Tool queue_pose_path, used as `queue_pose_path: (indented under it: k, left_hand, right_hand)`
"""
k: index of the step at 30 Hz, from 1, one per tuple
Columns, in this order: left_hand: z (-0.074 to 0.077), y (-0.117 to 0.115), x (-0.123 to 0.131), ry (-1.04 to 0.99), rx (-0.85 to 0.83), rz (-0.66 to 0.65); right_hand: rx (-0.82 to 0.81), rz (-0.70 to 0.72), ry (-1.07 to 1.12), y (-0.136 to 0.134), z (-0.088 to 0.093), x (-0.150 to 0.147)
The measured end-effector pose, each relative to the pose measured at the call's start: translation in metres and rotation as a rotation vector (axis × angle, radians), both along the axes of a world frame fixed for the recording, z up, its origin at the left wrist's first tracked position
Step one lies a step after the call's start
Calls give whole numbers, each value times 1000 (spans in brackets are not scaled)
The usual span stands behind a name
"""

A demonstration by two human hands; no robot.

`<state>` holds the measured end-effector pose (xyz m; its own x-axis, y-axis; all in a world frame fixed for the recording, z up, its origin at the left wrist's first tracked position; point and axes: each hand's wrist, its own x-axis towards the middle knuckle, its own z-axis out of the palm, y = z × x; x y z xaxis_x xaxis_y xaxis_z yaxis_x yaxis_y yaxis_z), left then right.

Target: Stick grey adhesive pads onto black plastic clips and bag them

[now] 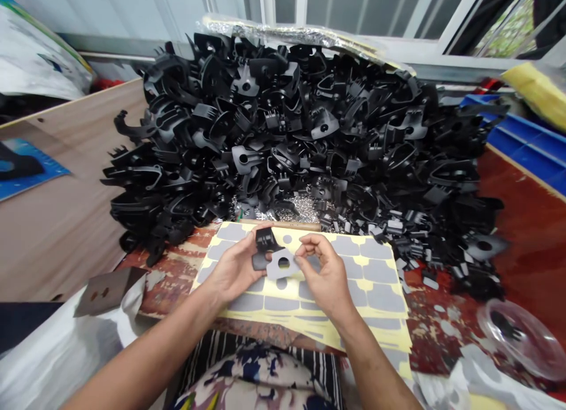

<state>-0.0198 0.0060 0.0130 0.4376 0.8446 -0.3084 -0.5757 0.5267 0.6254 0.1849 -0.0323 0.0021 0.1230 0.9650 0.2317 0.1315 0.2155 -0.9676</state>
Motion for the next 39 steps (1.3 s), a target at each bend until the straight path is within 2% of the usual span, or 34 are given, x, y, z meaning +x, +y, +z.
queue_pose_path:
  k: [3, 8, 14, 19, 29, 32, 36, 39]
  left_hand:
    - [2, -10, 6, -61, -12, -19]
    - [2, -14, 9, -100, -52, -36]
    - [1, -16, 10, -116, -63, -26]
    - [-2, -15, 10, -124, -61, -27]
    - [-1, -19, 8, -119, -21, -24]
    - [-3, -23, 12, 15, 104, 4]
    - [-13, -28, 18, 332, 355, 197]
    - [-22, -31, 20, 382, 375, 271]
  right_hand:
    - [14, -30, -30, -2, -3, -11]
    - [12, -61, -53, -3, -12, -22]
    - [31, -78, -40, -3, -16, -25]
    - [41, -96, -129, -5, -19, -25]
    - [144, -126, -358, -10, -9, -29]
    - [253, -134, -475, -12, -7, -31]
    - [425, -119, -670, -17, -10, -35]
    - [469, -151, -854, -22, -11, -34]
